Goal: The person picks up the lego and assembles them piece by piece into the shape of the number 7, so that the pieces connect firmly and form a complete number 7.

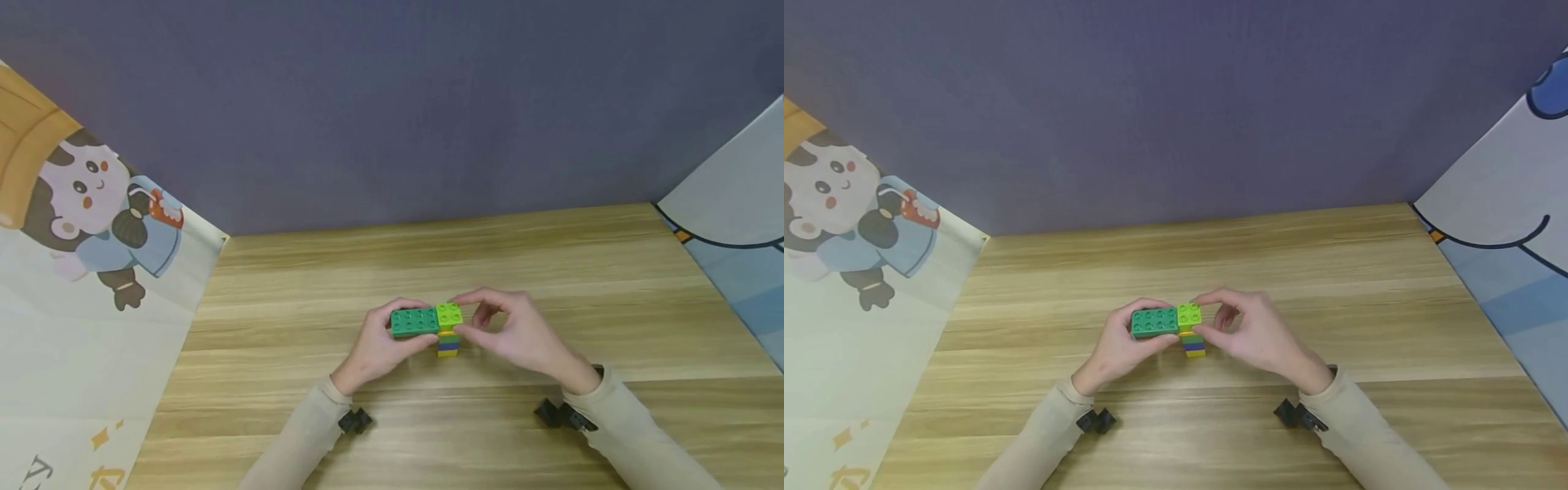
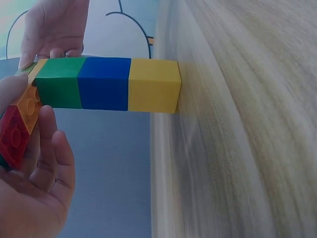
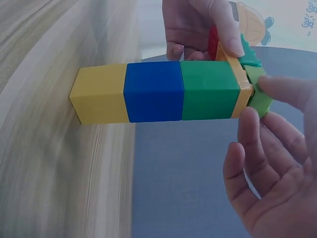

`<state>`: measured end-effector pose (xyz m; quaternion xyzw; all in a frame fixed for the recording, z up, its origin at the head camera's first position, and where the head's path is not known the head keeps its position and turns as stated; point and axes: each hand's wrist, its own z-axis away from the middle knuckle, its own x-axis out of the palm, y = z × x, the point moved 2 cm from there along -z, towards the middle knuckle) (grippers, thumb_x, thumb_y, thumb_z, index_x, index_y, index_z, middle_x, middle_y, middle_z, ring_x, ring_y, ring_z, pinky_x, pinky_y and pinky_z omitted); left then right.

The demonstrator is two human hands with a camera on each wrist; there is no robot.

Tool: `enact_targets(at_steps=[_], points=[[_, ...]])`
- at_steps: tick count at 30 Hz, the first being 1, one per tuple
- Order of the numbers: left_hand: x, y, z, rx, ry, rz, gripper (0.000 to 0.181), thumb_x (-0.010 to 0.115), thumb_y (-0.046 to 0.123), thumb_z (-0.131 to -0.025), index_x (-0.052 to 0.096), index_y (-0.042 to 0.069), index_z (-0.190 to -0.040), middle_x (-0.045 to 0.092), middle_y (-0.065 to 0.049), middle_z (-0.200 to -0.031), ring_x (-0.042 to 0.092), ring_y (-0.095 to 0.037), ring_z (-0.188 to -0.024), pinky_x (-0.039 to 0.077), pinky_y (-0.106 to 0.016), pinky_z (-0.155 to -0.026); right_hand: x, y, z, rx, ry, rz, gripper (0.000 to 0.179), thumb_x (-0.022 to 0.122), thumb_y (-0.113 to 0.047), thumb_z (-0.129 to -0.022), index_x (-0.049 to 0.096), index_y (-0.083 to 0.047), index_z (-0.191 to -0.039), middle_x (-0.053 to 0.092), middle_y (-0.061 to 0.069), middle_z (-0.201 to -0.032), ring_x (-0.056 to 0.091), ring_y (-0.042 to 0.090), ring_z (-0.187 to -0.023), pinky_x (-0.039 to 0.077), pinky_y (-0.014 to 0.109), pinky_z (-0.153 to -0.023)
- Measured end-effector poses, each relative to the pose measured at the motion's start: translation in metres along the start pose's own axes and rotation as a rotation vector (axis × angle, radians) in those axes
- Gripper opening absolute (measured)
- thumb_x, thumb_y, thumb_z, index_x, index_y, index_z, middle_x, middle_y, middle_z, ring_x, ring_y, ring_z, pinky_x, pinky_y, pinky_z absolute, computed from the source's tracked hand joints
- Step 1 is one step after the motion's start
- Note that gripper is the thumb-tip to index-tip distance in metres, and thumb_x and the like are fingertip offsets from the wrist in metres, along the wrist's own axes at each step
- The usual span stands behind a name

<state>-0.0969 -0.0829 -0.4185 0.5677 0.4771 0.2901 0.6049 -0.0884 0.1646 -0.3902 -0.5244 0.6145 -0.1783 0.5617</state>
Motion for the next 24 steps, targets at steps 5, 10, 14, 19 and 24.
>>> enact_targets(at_steps=[5, 10, 14, 19, 24], points=[[0.0012, 0.0012, 0.0005, 0.003, -0.001, 0.004, 0.043, 0.087, 0.010, -0.088, 0.072, 0.009, -0.129, 0.075, -0.010, -0.130, 0.072, -0.017, -0.112, 0.061, -0.029, -0.094, -0.0002, -0.0004, 0.0011, -0.033, 0.002, 0.018, 0.039, 0.089, -0.007, -0.085, 0.077, -0.016, -0.121, 0.068, -0.013, -0.077, 0.061, 0.004, -0.068, 0.053, 0.025, -0.061], [0.0019, 0.0011, 0.0002, 0.007, -0.005, 0.012, 0.043, 0.087, 0.010, -0.089, 0.072, 0.009, -0.129, 0.075, -0.010, -0.130, 0.072, -0.018, -0.112, 0.060, -0.029, -0.094, -0.0005, -0.0001, 0.0019, -0.048, 0.002, 0.013, 0.040, 0.090, -0.006, -0.084, 0.077, -0.016, -0.120, 0.066, -0.012, -0.075, 0.060, 0.004, -0.067, 0.052, 0.023, -0.061], [0.0020, 0.0006, -0.0002, 0.008, -0.004, 0.018, 0.043, 0.087, 0.010, -0.089, 0.072, 0.009, -0.129, 0.075, -0.011, -0.130, 0.072, -0.019, -0.112, 0.060, -0.029, -0.094, -0.0004, 0.0003, 0.0021, -0.064, 0.003, 0.004, 0.040, 0.090, -0.005, -0.084, 0.077, -0.017, -0.120, 0.073, -0.008, -0.085, 0.058, 0.004, -0.066, 0.050, 0.023, -0.058], [0.0020, 0.0007, -0.0004, 0.006, 0.004, 0.030, 0.044, 0.087, 0.009, -0.088, 0.072, 0.007, -0.129, 0.075, -0.012, -0.130, 0.072, -0.019, -0.111, 0.061, -0.029, -0.094, 0.0016, 0.0005, 0.0026, -0.154, 0.025, 0.014, 0.041, 0.090, -0.001, -0.081, 0.078, -0.013, -0.118, 0.081, 0.007, -0.114, 0.050, -0.001, -0.059, 0.042, 0.017, -0.048], [0.0026, 0.0007, -0.0001, 0.006, 0.006, 0.023, 0.044, 0.088, 0.010, -0.088, 0.072, 0.008, -0.129, 0.075, -0.012, -0.129, 0.072, -0.018, -0.111, 0.060, -0.028, -0.095, 0.0019, -0.0007, 0.0015, -0.214, 0.036, 0.083, 0.041, 0.091, -0.001, -0.079, 0.078, -0.012, -0.116, 0.082, 0.008, -0.110, 0.037, -0.006, -0.054, 0.032, 0.011, -0.045]])
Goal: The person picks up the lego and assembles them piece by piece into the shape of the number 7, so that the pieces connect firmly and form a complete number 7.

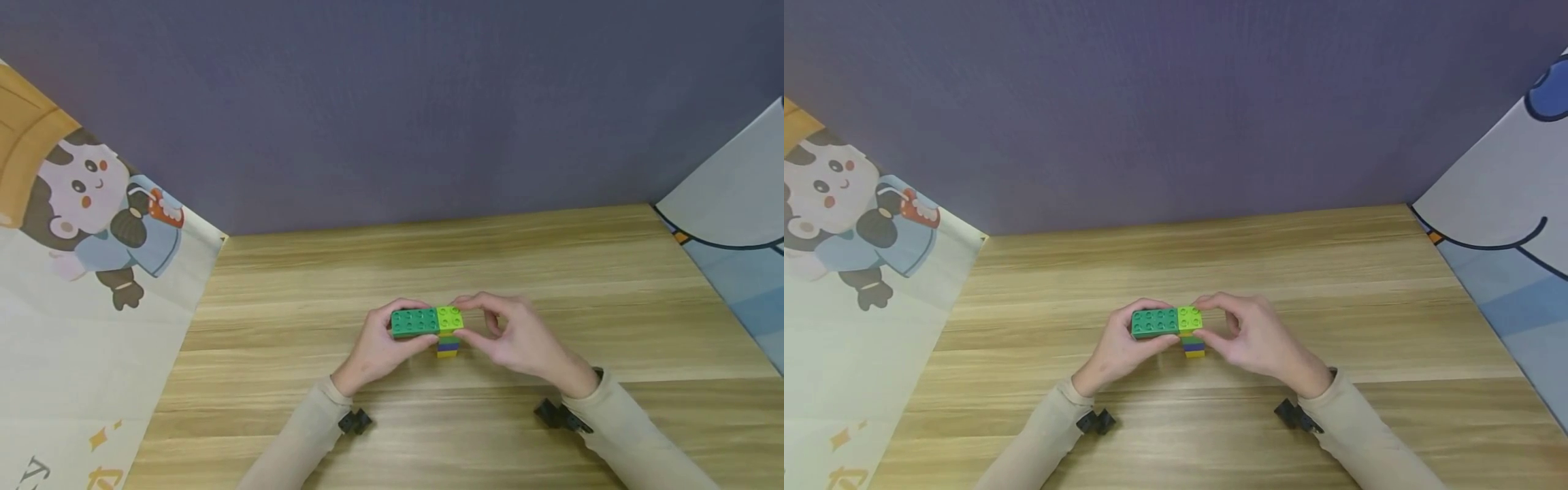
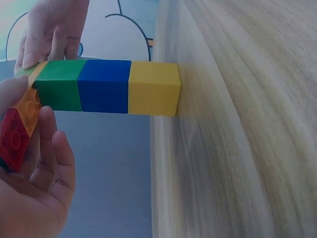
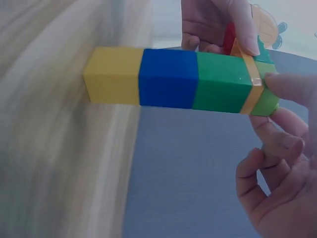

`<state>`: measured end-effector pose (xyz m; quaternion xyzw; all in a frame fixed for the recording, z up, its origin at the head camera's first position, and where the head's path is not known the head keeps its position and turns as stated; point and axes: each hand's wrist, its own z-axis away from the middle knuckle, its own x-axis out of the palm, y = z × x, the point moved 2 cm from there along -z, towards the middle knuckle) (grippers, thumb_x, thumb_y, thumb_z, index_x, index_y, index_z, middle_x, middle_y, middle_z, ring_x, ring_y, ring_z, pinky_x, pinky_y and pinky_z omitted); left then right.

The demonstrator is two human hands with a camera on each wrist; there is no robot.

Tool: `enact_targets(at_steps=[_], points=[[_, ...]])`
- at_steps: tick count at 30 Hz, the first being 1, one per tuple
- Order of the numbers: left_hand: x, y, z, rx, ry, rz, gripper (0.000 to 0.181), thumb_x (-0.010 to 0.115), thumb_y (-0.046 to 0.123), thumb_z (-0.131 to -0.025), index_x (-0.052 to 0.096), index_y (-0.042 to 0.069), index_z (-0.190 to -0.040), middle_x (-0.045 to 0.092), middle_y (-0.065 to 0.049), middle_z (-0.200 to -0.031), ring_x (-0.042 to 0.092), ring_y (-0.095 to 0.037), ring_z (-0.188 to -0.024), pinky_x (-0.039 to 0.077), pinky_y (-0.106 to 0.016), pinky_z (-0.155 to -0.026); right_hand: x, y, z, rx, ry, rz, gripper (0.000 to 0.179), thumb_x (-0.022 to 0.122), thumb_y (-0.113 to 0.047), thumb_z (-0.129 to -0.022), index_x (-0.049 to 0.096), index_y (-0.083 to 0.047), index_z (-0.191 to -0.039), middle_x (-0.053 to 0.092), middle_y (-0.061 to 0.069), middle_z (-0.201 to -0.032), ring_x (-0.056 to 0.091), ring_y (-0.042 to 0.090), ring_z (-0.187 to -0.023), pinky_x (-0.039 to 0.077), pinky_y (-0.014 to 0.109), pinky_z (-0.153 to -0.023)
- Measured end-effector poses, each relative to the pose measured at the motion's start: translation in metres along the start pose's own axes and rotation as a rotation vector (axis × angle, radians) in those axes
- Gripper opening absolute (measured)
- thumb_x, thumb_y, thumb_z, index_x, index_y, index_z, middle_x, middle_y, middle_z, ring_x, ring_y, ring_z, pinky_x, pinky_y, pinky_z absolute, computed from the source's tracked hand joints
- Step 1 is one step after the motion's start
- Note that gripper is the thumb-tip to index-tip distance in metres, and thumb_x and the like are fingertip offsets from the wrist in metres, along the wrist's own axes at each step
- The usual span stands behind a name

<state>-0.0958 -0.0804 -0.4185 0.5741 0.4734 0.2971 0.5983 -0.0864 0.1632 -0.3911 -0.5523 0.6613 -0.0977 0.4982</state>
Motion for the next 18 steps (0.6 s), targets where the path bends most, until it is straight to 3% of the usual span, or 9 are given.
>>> enact_targets(at_steps=[12, 15, 18], points=[[-0.001, 0.001, 0.002, -0.002, -0.039, -0.031, 0.042, 0.084, 0.012, -0.092, 0.068, 0.008, -0.131, 0.074, -0.010, -0.128, 0.072, -0.017, -0.110, 0.061, -0.030, -0.095, 0.001, 0.001, -0.001, -0.052, -0.012, 0.055, 0.039, 0.090, -0.004, -0.079, 0.077, -0.010, -0.114, 0.082, 0.011, -0.111, 0.031, -0.012, -0.052, 0.028, 0.009, -0.042], [-0.004, 0.004, 0.003, -0.004, -0.063, -0.054, 0.035, 0.075, 0.015, -0.100, 0.067, 0.006, -0.133, 0.073, -0.013, -0.124, 0.071, -0.017, -0.102, 0.064, -0.035, -0.089, 0.001, 0.001, -0.001, -0.070, 0.002, 0.046, 0.038, 0.090, -0.003, -0.078, 0.077, -0.009, -0.114, 0.082, 0.014, -0.112, 0.032, -0.012, -0.052, 0.028, 0.008, -0.042], [-0.009, 0.008, 0.003, -0.042, -0.065, -0.039, 0.032, 0.058, 0.022, -0.110, 0.067, 0.002, -0.133, 0.073, -0.017, -0.117, 0.067, -0.016, -0.094, 0.062, -0.035, -0.085, 0.002, 0.001, -0.001, -0.076, 0.010, 0.039, 0.039, 0.090, -0.002, -0.078, 0.077, -0.009, -0.114, 0.081, 0.015, -0.112, 0.032, -0.013, -0.052, 0.028, 0.008, -0.042]])
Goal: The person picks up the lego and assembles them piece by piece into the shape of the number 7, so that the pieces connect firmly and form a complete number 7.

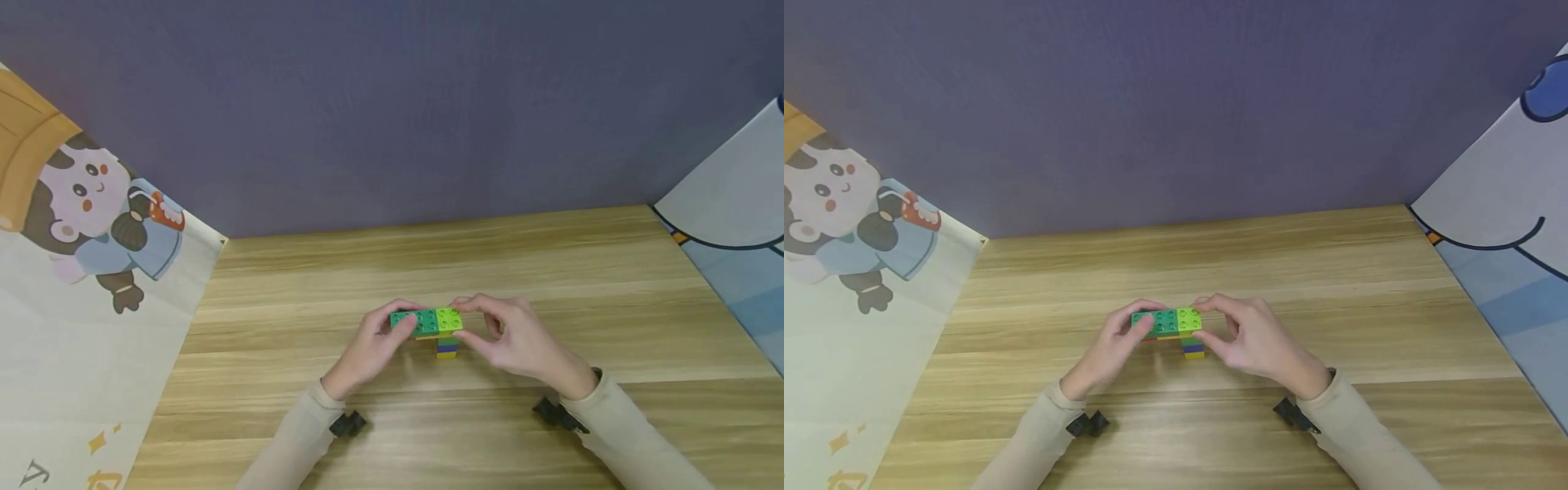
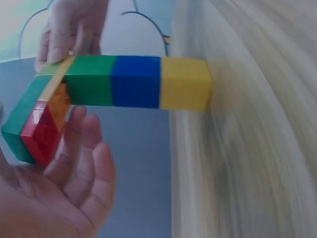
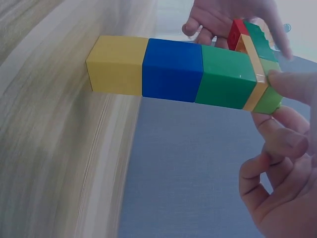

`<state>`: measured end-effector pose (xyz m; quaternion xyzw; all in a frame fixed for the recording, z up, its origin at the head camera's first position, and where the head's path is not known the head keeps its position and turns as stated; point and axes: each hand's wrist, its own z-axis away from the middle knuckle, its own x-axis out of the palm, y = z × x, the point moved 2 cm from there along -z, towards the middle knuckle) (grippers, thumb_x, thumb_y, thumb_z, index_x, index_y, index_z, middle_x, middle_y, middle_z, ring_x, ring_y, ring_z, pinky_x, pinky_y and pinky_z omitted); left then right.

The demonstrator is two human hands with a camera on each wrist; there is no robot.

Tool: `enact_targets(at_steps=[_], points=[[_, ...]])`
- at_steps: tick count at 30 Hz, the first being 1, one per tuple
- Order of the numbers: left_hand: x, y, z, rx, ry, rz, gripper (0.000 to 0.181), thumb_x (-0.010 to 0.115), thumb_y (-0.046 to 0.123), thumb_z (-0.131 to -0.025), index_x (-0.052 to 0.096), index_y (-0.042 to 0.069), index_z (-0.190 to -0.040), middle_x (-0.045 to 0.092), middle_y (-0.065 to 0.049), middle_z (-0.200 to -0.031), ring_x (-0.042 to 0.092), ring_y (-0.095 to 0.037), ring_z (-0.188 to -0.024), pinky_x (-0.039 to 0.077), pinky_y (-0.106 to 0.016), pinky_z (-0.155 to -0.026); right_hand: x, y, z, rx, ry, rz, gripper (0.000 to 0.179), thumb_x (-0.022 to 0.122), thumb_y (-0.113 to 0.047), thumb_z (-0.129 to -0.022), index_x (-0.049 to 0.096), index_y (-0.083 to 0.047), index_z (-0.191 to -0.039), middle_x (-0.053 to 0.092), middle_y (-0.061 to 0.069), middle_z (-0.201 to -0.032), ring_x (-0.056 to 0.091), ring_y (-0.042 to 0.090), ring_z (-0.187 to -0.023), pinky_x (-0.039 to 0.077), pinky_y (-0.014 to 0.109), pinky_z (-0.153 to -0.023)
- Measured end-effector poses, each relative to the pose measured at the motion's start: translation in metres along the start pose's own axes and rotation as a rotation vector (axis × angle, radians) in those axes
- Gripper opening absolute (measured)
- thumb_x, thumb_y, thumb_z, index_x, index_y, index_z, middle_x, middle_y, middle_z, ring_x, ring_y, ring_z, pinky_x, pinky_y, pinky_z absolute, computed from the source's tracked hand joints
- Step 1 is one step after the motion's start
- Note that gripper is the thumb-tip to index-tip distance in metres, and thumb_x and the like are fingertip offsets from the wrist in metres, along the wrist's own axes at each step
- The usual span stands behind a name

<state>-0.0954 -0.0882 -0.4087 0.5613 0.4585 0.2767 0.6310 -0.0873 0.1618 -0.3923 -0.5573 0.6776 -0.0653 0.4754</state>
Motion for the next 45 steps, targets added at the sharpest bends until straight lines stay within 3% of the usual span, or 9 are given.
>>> enact_targets(at_steps=[3, 10, 17, 24, 27, 30, 36, 40, 45], points=[[-0.005, 0.002, 0.000, -0.064, 0.008, 0.044, 0.039, 0.049, 0.027, -0.113, 0.069, -0.001, -0.131, 0.074, -0.020, -0.108, 0.065, -0.016, -0.089, 0.058, -0.030, -0.081, 0.000, 0.000, 0.001, 0.006, -0.001, -0.002, 0.038, 0.089, -0.003, -0.078, 0.077, -0.009, -0.114, 0.081, 0.015, -0.114, 0.032, -0.012, -0.052, 0.028, 0.008, -0.042], [-0.008, 0.003, 0.000, -0.164, -0.013, 0.156, 0.042, 0.058, 0.025, -0.109, 0.066, -0.005, -0.137, 0.076, -0.024, -0.114, 0.075, -0.023, -0.088, 0.064, -0.035, -0.083, 0.001, 0.000, 0.002, 0.006, -0.005, 0.003, 0.039, 0.089, -0.003, -0.079, 0.076, -0.010, -0.115, 0.081, 0.015, -0.114, 0.032, -0.011, -0.053, 0.028, 0.008, -0.043], [-0.009, 0.009, 0.000, -0.262, -0.009, 0.312, 0.048, 0.063, 0.019, -0.106, 0.059, -0.014, -0.140, 0.080, -0.012, -0.103, 0.074, -0.006, -0.071, 0.064, -0.025, -0.073, 0.002, 0.001, 0.002, 0.007, -0.006, 0.002, 0.039, 0.089, -0.003, -0.079, 0.076, -0.010, -0.115, 0.081, 0.014, -0.114, 0.033, -0.011, -0.052, 0.028, 0.008, -0.043], [-0.009, 0.010, 0.000, -0.266, -0.006, 0.286, 0.044, 0.063, 0.019, -0.107, 0.061, -0.013, -0.137, 0.079, -0.013, -0.101, 0.073, -0.008, -0.072, 0.065, -0.027, -0.074, 0.003, 0.001, 0.003, 0.010, 0.001, -0.022, 0.040, 0.089, -0.001, -0.079, 0.076, -0.011, -0.116, 0.081, 0.014, -0.115, 0.034, -0.010, -0.052, 0.028, 0.009, -0.042], [-0.007, 0.010, 0.001, -0.195, 0.008, 0.181, 0.039, 0.062, 0.020, -0.108, 0.065, -0.009, -0.134, 0.076, -0.020, -0.110, 0.074, -0.015, -0.081, 0.067, -0.037, -0.079, 0.002, 0.001, 0.003, 0.016, 0.007, -0.032, 0.042, 0.089, -0.001, -0.079, 0.076, -0.011, -0.118, 0.081, 0.014, -0.117, 0.035, -0.010, -0.052, 0.029, 0.010, -0.041], [-0.007, 0.010, 0.003, -0.062, 0.051, 0.024, 0.036, 0.069, 0.020, -0.104, 0.068, -0.002, -0.133, 0.073, -0.021, -0.123, 0.073, -0.019, -0.092, 0.066, -0.040, -0.085, 0.002, 0.001, 0.004, 0.018, 0.015, -0.042, 0.044, 0.089, 0.001, -0.078, 0.076, -0.011, -0.119, 0.081, 0.015, -0.117, 0.035, -0.010, -0.052, 0.030, 0.011, -0.041], [-0.014, 0.009, 0.010, 0.306, 0.189, -0.280, 0.048, 0.089, 0.014, -0.084, 0.071, 0.009, -0.128, 0.074, -0.007, -0.127, 0.070, -0.020, -0.108, 0.063, -0.039, -0.083, 0.002, 0.002, 0.005, 0.013, 0.019, -0.069, 0.046, 0.089, 0.004, -0.078, 0.076, -0.009, -0.120, 0.080, 0.016, -0.118, 0.038, -0.008, -0.052, 0.031, 0.010, -0.042], [-0.019, 0.007, 0.015, 0.547, 0.209, -0.422, 0.050, 0.095, 0.008, -0.074, 0.073, 0.007, -0.119, 0.074, -0.010, -0.121, 0.071, -0.023, -0.106, 0.063, -0.033, -0.081, 0.003, 0.004, 0.007, 0.024, 0.020, -0.081, 0.046, 0.089, 0.004, -0.079, 0.076, -0.008, -0.121, 0.080, 0.016, -0.120, 0.042, -0.007, -0.053, 0.033, 0.009, -0.043], [-0.022, 0.005, 0.017, 0.657, 0.196, -0.482, 0.049, 0.097, 0.004, -0.070, 0.075, 0.006, -0.114, 0.074, -0.012, -0.117, 0.073, -0.023, -0.103, 0.061, -0.022, -0.089, 0.005, 0.005, 0.010, 0.039, 0.031, -0.097, 0.047, 0.088, 0.006, -0.079, 0.076, -0.007, -0.122, 0.079, 0.015, -0.121, 0.049, -0.005, -0.056, 0.038, 0.011, -0.045]])
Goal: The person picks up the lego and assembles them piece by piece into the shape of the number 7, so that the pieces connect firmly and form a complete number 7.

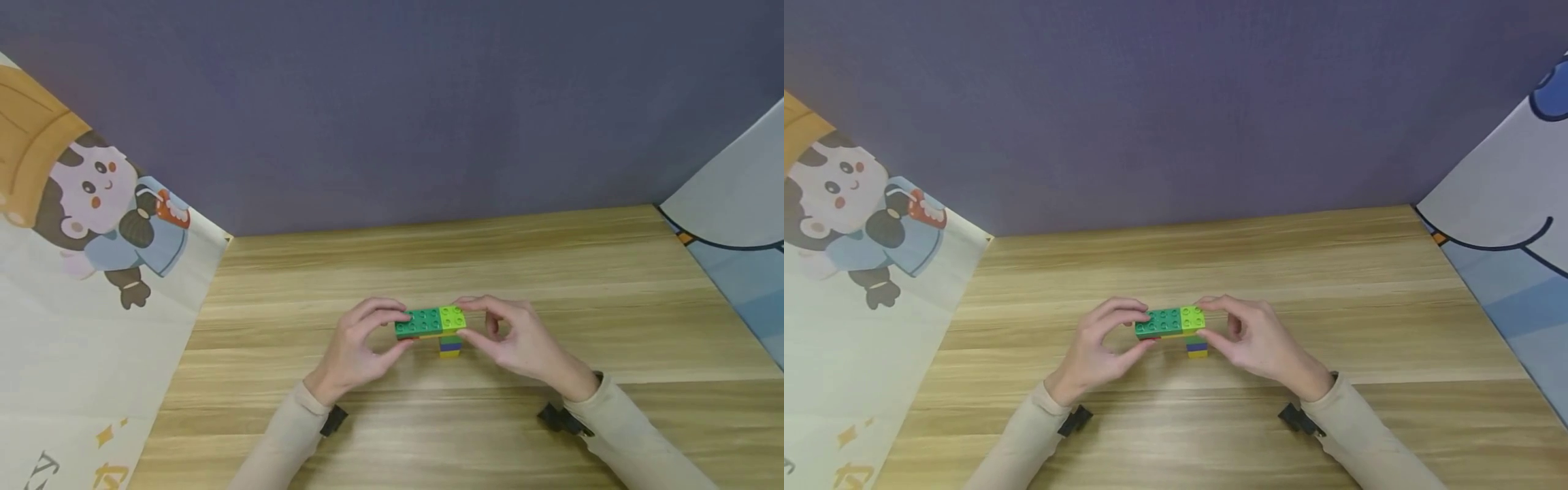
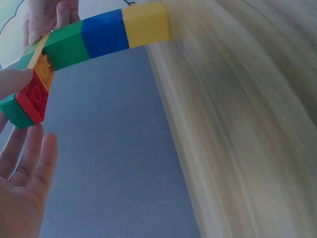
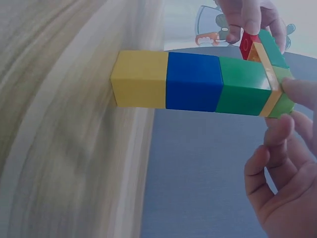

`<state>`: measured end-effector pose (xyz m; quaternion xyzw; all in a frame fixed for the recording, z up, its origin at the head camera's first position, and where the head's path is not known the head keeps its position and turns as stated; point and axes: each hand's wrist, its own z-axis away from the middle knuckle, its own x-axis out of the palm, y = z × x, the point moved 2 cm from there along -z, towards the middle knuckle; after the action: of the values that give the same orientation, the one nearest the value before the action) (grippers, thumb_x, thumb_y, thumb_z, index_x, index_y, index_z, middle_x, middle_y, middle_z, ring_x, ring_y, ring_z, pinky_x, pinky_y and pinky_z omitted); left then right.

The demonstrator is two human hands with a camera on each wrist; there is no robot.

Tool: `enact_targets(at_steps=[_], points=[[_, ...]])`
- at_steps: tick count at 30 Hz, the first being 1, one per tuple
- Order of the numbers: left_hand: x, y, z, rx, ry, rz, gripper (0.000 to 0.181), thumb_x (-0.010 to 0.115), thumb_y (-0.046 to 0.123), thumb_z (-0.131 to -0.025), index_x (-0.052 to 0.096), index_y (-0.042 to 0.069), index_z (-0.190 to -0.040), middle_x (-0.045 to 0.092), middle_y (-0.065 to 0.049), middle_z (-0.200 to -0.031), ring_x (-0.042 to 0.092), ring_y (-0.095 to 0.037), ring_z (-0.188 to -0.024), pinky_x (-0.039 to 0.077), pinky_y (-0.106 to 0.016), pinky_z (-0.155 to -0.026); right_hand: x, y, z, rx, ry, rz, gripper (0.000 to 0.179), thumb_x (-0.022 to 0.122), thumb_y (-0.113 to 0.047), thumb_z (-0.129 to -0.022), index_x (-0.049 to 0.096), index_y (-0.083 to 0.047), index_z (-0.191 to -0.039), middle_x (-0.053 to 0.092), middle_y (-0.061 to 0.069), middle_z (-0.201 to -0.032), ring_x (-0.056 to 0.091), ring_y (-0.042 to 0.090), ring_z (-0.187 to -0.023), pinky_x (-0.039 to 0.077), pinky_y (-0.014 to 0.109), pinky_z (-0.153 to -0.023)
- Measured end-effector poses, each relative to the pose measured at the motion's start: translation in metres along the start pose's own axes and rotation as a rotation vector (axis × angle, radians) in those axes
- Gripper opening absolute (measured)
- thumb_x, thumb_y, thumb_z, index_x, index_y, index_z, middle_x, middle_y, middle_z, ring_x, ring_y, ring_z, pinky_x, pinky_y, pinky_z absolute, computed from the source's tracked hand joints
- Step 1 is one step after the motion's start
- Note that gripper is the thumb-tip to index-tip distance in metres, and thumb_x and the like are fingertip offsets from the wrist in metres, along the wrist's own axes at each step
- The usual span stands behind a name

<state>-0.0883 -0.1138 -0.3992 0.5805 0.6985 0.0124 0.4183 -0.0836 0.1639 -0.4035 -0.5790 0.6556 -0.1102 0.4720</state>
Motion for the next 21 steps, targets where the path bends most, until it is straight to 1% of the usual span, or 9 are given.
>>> enact_targets(at_steps=[3, 5, 8, 10, 12, 14, 16, 21], points=[[-0.001, 0.000, 0.001, 0.020, 0.003, -0.013, 0.048, 0.097, 0.004, -0.070, 0.075, 0.005, -0.113, 0.075, -0.011, -0.117, 0.073, -0.024, -0.104, 0.061, -0.024, -0.094, 0.001, -0.001, 0.002, 0.016, 0.005, -0.002, 0.048, 0.088, 0.006, -0.080, 0.076, -0.008, -0.124, 0.081, 0.012, -0.115, 0.053, -0.003, -0.059, 0.039, 0.011, -0.044], [-0.001, 0.001, 0.001, 0.029, 0.004, -0.025, 0.048, 0.097, 0.004, -0.070, 0.075, 0.004, -0.113, 0.075, -0.012, -0.117, 0.074, -0.024, -0.105, 0.061, -0.026, -0.096, 0.001, 0.000, 0.004, 0.045, -0.003, 0.001, 0.049, 0.088, 0.004, -0.081, 0.075, -0.008, -0.126, 0.081, 0.009, -0.110, 0.056, -0.002, -0.060, 0.040, 0.012, -0.043], [-0.002, 0.002, 0.001, 0.043, 0.005, -0.039, 0.050, 0.097, 0.003, -0.068, 0.075, 0.004, -0.114, 0.076, -0.013, -0.117, 0.074, -0.024, -0.105, 0.060, -0.027, -0.099, 0.002, 0.002, 0.009, 0.131, -0.034, 0.007, 0.049, 0.089, 0.000, -0.082, 0.073, -0.008, -0.128, 0.079, 0.002, -0.092, 0.060, -0.001, -0.063, 0.043, 0.016, -0.041], [-0.002, 0.002, 0.001, 0.053, 0.006, -0.045, 0.051, 0.097, 0.002, -0.068, 0.075, 0.004, -0.114, 0.076, -0.014, -0.118, 0.075, -0.025, -0.105, 0.060, -0.027, -0.099, 0.003, 0.005, 0.014, 0.201, -0.067, 0.014, 0.048, 0.090, -0.002, -0.083, 0.073, -0.006, -0.127, 0.078, -0.001, -0.085, 0.063, 0.000, -0.065, 0.049, 0.020, -0.045], [-0.003, 0.003, 0.001, 0.065, 0.008, -0.047, 0.052, 0.097, 0.001, -0.067, 0.075, 0.003, -0.114, 0.076, -0.014, -0.117, 0.075, -0.025, -0.105, 0.060, -0.028, -0.099, 0.004, 0.008, 0.018, 0.260, -0.101, 0.022, 0.045, 0.090, -0.005, -0.083, 0.074, -0.005, -0.125, 0.076, -0.004, -0.080, 0.065, 0.000, -0.067, 0.055, 0.023, -0.051], [-0.003, 0.003, 0.001, 0.076, 0.009, -0.052, 0.052, 0.097, 0.001, -0.067, 0.075, 0.003, -0.114, 0.076, -0.014, -0.117, 0.075, -0.025, -0.105, 0.060, -0.027, -0.099, 0.005, 0.010, 0.022, 0.296, -0.128, 0.021, 0.045, 0.090, -0.005, -0.083, 0.073, -0.003, -0.125, 0.077, -0.004, -0.082, 0.068, 0.001, -0.070, 0.060, 0.026, -0.059], [-0.004, 0.004, 0.001, 0.086, 0.008, -0.057, 0.052, 0.097, 0.001, -0.067, 0.075, 0.003, -0.114, 0.076, -0.014, -0.117, 0.075, -0.025, -0.105, 0.060, -0.027, -0.099, 0.007, 0.012, 0.026, 0.312, -0.142, 0.017, 0.047, 0.089, -0.006, -0.084, 0.072, -0.003, -0.127, 0.078, -0.003, -0.085, 0.069, 0.002, -0.072, 0.062, 0.027, -0.064], [-0.006, 0.006, 0.001, 0.105, 0.003, -0.076, 0.050, 0.097, 0.005, -0.070, 0.075, 0.003, -0.115, 0.076, -0.013, -0.118, 0.075, -0.025, -0.105, 0.060, -0.027, -0.099, 0.011, 0.014, 0.030, 0.311, -0.134, -0.002, 0.048, 0.088, -0.004, -0.085, 0.071, -0.003, -0.129, 0.080, 0.000, -0.090, 0.070, 0.003, -0.075, 0.063, 0.027, -0.066]])
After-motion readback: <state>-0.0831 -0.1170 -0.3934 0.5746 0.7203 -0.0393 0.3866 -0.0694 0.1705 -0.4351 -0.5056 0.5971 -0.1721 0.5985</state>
